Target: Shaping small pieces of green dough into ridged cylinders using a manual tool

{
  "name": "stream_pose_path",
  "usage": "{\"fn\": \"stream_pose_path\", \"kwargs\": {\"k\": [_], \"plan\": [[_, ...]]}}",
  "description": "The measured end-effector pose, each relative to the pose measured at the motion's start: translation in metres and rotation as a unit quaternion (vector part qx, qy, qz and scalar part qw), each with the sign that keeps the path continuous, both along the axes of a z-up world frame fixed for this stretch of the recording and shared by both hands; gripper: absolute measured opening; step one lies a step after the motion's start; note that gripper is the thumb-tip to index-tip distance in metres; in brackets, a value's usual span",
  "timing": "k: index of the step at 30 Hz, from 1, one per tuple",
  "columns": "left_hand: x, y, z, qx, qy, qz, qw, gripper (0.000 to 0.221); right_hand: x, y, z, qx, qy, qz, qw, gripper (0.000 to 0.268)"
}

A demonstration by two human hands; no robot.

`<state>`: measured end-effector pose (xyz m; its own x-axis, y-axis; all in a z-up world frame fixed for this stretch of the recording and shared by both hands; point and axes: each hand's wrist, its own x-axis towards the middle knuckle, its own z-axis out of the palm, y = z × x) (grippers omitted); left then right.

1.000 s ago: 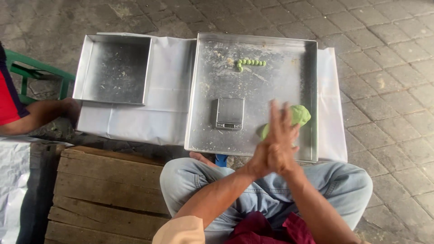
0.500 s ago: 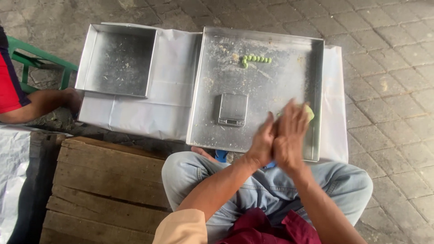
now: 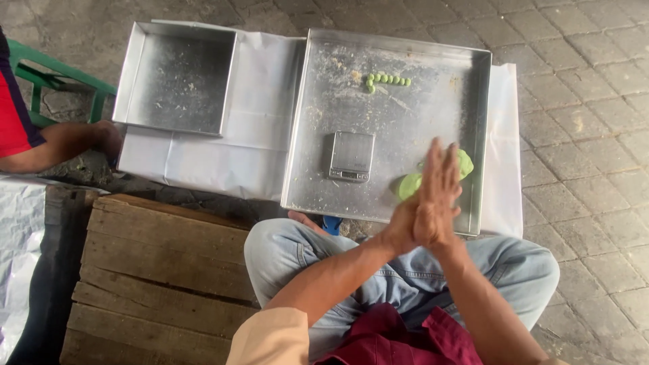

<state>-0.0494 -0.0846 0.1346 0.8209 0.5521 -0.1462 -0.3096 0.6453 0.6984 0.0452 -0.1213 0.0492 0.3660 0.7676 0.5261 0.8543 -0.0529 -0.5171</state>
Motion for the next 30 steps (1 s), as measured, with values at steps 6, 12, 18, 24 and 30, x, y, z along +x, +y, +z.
{"fn": "stream_pose_path", "kwargs": {"k": [6,12,18,24,30], "plan": [[0.032,0.029,-0.041,-0.191,0.011,-0.018,0.981,0.047,-0.005,-0.006,0.015,-0.052,-0.063,-0.039,0.996,0.097],[0.098,-0.035,-0.114,0.043,-0.314,0.233,0.919,0.083,0.038,-0.002,0.006,-0.074,-0.146,-0.083,0.983,0.083],[0.078,0.000,-0.147,-0.220,-0.043,0.119,0.967,0.047,0.014,-0.001,0.007,-0.053,-0.105,-0.088,0.989,0.073],[0.043,0.029,-0.115,-0.308,0.053,0.054,0.948,0.045,-0.005,-0.015,0.018,0.058,0.101,-0.106,0.988,0.049],[0.037,0.036,-0.103,-0.244,-0.004,0.022,0.970,0.039,0.002,-0.010,0.034,0.087,0.205,-0.070,0.972,0.056]]}}
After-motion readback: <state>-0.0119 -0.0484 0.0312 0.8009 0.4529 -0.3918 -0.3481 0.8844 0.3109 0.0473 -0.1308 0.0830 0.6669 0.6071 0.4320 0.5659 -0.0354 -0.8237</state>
